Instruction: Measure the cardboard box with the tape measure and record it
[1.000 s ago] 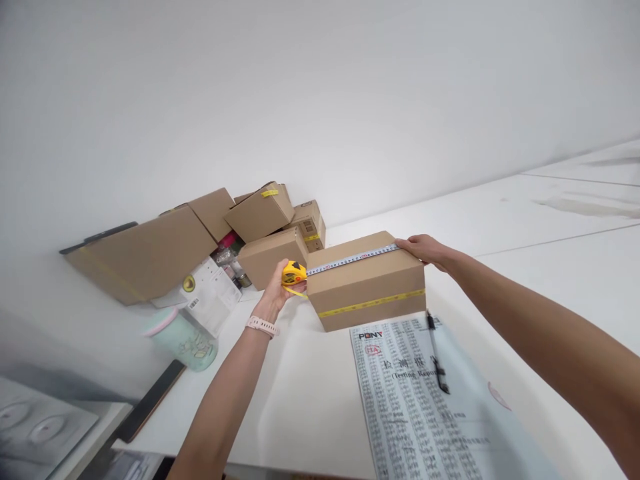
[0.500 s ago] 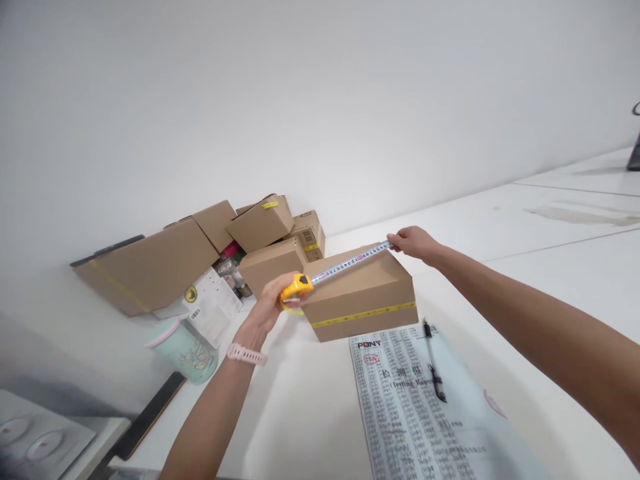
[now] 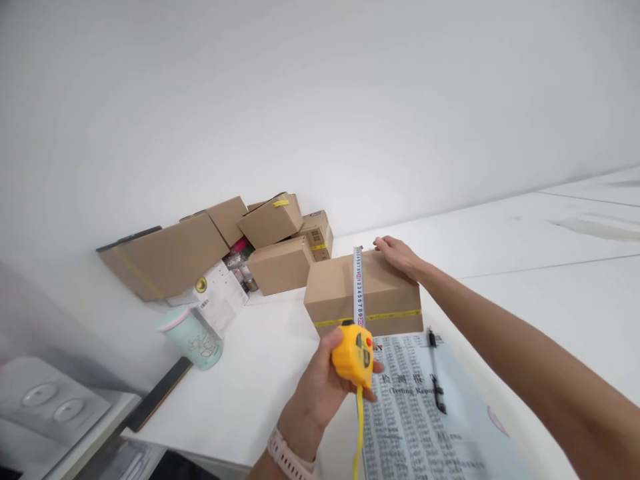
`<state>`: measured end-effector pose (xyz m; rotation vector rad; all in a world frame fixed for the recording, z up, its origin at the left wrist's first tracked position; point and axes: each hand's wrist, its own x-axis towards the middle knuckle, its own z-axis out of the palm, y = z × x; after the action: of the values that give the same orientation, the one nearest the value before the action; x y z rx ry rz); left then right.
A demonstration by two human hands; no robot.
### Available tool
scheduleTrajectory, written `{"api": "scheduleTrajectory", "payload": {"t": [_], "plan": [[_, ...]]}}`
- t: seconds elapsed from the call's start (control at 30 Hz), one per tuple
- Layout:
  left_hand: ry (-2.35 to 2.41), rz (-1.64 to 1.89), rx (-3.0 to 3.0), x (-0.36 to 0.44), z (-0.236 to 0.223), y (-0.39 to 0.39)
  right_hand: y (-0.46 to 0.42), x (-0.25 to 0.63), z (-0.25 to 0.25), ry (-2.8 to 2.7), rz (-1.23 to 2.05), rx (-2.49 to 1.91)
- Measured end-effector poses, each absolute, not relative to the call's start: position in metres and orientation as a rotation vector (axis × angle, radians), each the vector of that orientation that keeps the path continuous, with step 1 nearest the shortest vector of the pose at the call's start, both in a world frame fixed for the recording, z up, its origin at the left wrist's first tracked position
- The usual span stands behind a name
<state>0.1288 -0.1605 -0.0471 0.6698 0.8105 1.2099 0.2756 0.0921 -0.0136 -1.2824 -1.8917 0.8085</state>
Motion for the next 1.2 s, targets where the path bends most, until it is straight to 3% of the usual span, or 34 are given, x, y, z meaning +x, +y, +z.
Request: {"api": "scheduleTrajectory", "payload": {"t": [0.23, 0.73, 1.2], "plan": [[0.939, 1.307, 0.481, 0.157, -0.019, -0.118, 0.097, 0.26, -0.028, -2.144, 0.521, -1.369], [1.033, 1.295, 0.372, 0.159, -0.015, -0.11, 0.113, 0.237, -0.019, -2.472, 0.036, -1.462], [0.959, 1.309, 0.403, 0.158, -0.024, -0.106, 0.121, 0.234, -0.026, -2.43, 0.013, -1.508]]}}
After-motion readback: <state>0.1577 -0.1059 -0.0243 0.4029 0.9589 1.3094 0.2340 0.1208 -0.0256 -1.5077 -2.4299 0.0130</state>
